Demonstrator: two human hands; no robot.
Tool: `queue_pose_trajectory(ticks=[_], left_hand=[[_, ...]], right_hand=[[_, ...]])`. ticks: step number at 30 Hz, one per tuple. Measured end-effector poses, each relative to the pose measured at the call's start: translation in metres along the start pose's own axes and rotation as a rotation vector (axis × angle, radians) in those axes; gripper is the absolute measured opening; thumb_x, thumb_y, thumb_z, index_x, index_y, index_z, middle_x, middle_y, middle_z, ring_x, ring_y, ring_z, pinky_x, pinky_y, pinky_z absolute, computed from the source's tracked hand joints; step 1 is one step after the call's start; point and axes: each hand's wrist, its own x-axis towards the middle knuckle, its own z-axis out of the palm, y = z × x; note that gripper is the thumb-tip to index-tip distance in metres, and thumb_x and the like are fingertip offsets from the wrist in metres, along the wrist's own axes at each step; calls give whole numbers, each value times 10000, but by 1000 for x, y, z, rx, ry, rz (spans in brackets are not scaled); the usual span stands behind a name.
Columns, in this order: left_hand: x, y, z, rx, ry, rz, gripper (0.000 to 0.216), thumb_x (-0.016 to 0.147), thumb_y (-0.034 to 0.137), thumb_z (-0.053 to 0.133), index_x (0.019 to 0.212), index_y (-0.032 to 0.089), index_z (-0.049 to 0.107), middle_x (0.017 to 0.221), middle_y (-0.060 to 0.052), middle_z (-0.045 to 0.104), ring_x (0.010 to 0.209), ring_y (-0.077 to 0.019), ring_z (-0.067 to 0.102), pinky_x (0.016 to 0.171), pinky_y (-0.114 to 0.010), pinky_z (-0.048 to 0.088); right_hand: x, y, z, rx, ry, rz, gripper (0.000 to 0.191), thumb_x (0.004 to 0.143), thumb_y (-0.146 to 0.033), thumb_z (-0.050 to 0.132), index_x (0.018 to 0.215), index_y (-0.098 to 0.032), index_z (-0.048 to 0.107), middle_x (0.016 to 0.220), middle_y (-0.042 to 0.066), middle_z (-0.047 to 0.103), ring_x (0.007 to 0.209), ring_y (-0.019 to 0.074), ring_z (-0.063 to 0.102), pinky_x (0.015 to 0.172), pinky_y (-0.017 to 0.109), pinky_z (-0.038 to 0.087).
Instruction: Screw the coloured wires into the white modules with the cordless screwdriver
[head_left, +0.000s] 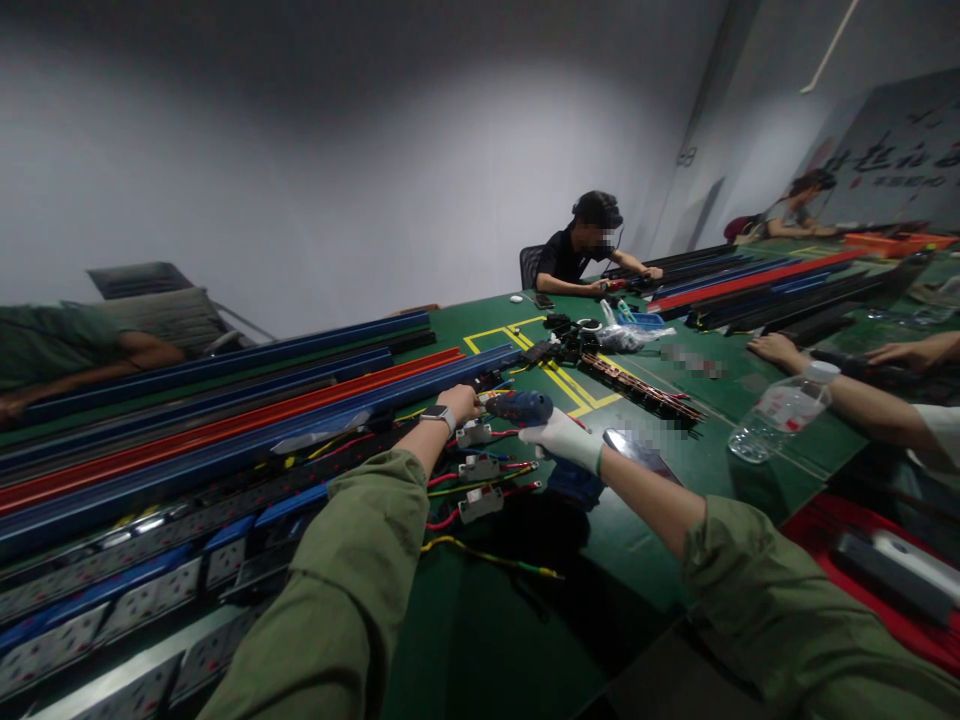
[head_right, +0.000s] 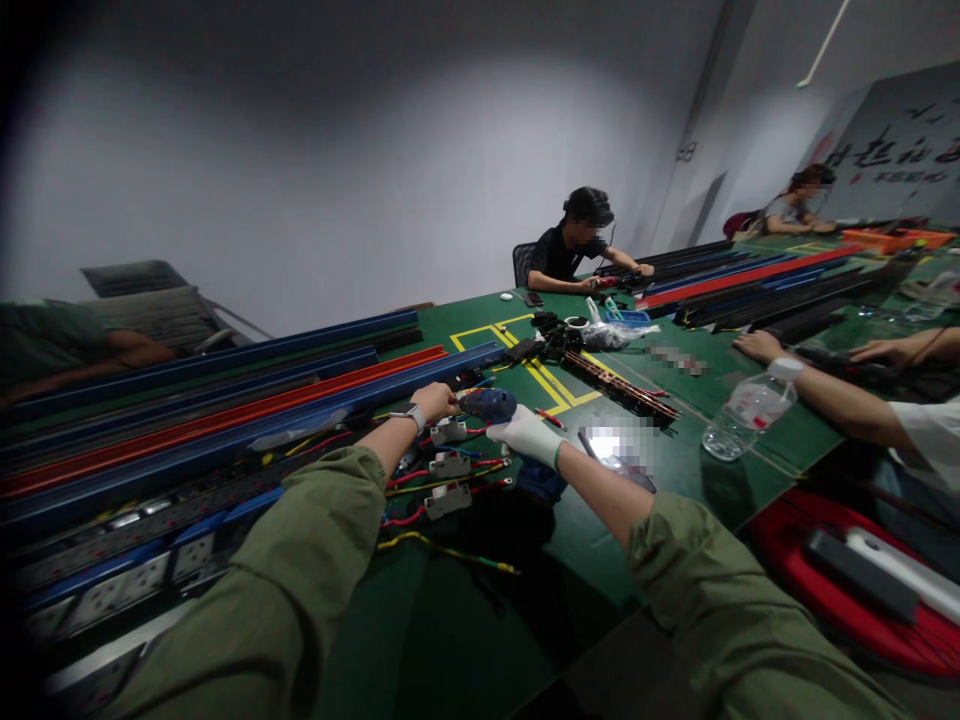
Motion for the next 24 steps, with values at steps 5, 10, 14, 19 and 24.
queue_pose_trajectory(ticks=[5,10,14,19,24], left_hand=[[0,-1,1,-3,0,-1,364,833,548,669,1035,283,815,1054,-95,771,981,-246,719,823,-278,522],[-2,0,1,-10,1,-15,357,853,521,659,1099,305,801,1077,-90,770,990,-237,719,834,-273,523],[-1,1,0,-6,-4,-24,339,845,507,680,1086,304,806,1090,-97,767,1000,-246,719,842,-281,527],[0,0,0,-7,-5,-21,336,847,526,672,1072,316,807,1088,-87,768,1000,-237,720,842,-268,526],[-1,0,1,-5,-7,-19,367,847,539,666,1089,298,803,1092,-97,766,1006,-238,717,844,-264,528]], right_hand=[[5,6,-1,23,-9,-10,362,737,-181,690,1100,-175,679,642,-29,670,395,98,526,396,206,434],[7,9,-3,5,-7,-7,312,741,-184,688,1052,-157,684,557,-38,603,394,111,529,381,202,417],[5,9,-3,-17,-15,-19,418,754,-196,681,1171,-164,669,542,-48,598,405,113,533,393,192,409],[4,8,-3,-4,-6,-15,476,741,-227,700,1211,-161,661,648,-16,682,425,116,558,405,204,439],[5,7,0,-14,-32,-31,417,738,-176,662,1154,-153,679,650,-12,696,393,96,532,398,195,423]])
